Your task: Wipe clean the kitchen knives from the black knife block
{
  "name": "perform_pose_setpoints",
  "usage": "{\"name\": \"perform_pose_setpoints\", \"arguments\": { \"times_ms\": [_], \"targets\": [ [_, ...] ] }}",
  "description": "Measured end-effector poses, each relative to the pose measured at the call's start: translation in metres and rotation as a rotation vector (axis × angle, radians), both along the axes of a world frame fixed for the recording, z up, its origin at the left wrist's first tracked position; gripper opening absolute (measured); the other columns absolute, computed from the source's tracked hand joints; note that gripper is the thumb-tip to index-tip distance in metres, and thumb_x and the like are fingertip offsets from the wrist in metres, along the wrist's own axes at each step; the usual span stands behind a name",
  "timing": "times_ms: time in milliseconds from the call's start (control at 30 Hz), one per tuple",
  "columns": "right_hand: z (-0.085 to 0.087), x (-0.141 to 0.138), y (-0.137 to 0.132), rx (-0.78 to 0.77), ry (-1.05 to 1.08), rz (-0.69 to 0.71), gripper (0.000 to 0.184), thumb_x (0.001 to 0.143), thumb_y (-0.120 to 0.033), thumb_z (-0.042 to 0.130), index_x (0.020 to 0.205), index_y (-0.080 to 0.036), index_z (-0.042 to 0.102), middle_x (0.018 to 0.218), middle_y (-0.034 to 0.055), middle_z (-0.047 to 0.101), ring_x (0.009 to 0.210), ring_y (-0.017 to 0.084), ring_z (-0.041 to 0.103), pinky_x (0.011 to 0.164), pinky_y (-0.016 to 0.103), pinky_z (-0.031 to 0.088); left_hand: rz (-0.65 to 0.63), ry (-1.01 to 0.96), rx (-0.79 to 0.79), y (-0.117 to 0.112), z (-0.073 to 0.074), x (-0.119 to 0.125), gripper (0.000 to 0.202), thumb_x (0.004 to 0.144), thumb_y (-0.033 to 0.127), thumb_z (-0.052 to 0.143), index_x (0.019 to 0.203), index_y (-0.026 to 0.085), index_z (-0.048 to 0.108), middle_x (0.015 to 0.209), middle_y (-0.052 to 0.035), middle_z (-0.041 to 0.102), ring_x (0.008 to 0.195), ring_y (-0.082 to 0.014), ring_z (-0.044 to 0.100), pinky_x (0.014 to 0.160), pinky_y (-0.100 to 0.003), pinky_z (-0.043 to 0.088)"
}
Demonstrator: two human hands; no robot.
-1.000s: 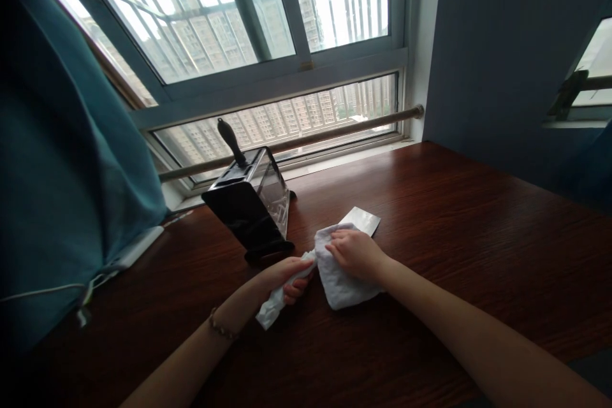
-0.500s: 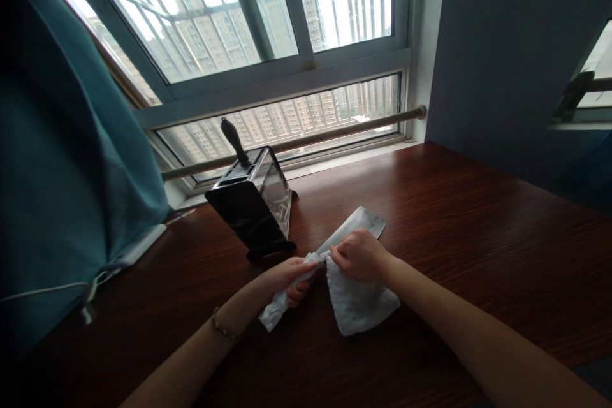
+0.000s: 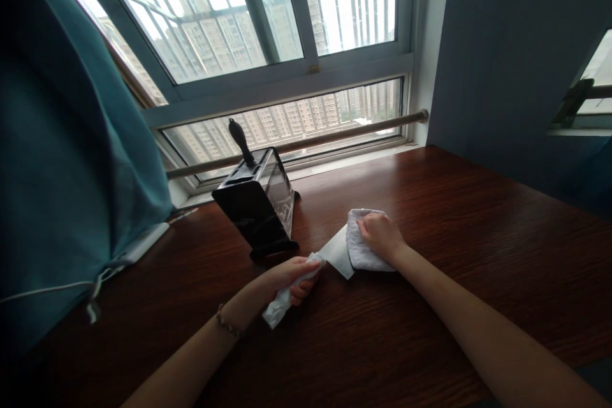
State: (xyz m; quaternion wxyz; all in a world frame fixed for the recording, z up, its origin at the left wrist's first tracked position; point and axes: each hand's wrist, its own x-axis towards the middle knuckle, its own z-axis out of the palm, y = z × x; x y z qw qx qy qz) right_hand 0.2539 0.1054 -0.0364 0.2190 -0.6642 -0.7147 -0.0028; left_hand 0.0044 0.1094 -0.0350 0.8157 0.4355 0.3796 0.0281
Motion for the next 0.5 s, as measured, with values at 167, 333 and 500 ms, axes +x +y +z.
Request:
{"name": "perform_pose_setpoints", "arguments": {
  "times_ms": [167, 333, 500],
  "targets": [
    [-0.003, -0.021, -0.011, 0.052, 0.216, 0.569, 0.031, 0.088, -0.032, 0.039, 0.096, -0.020, 0.066, 0.111, 0.0045, 0.062, 0.104, 0.015, 0.056, 0.092, 0.025, 0.042, -0.004, -0.017, -0.058, 0.002, 0.000, -0.001, 0.035, 0.077, 0.048, 0.058, 0.071, 0.017, 0.044, 0.049, 0.0073, 0.037, 0.037, -0.0020, 0.022, 0.038, -0.015, 0.019],
    [-0.009, -0.019, -0.005, 0.030, 0.204, 0.421, 0.035, 0.090, -0.030, 0.034, 0.100, -0.019, 0.065, 0.114, 0.0051, 0.061, 0.108, 0.015, 0.054, 0.097, 0.028, 0.040, 0.008, -0.008, -0.056, 0.002, -0.001, 0.000, 0.034, 0.078, 0.047, 0.058, 0.071, 0.017, 0.044, 0.048, 0.0074, 0.037, 0.036, -0.0021, 0.023, 0.037, -0.015, 0.020],
    [-0.014, 0.005, 0.009, -0.046, 0.070, 0.047, 0.039, 0.091, -0.029, 0.029, 0.097, -0.016, 0.065, 0.117, 0.0099, 0.058, 0.106, 0.021, 0.056, 0.092, 0.033, 0.044, 0.009, 0.003, -0.038, 0.003, -0.004, 0.000, 0.034, 0.077, 0.048, 0.057, 0.071, 0.017, 0.044, 0.048, 0.0075, 0.037, 0.035, -0.0020, 0.024, 0.036, -0.014, 0.022]
  ]
}}
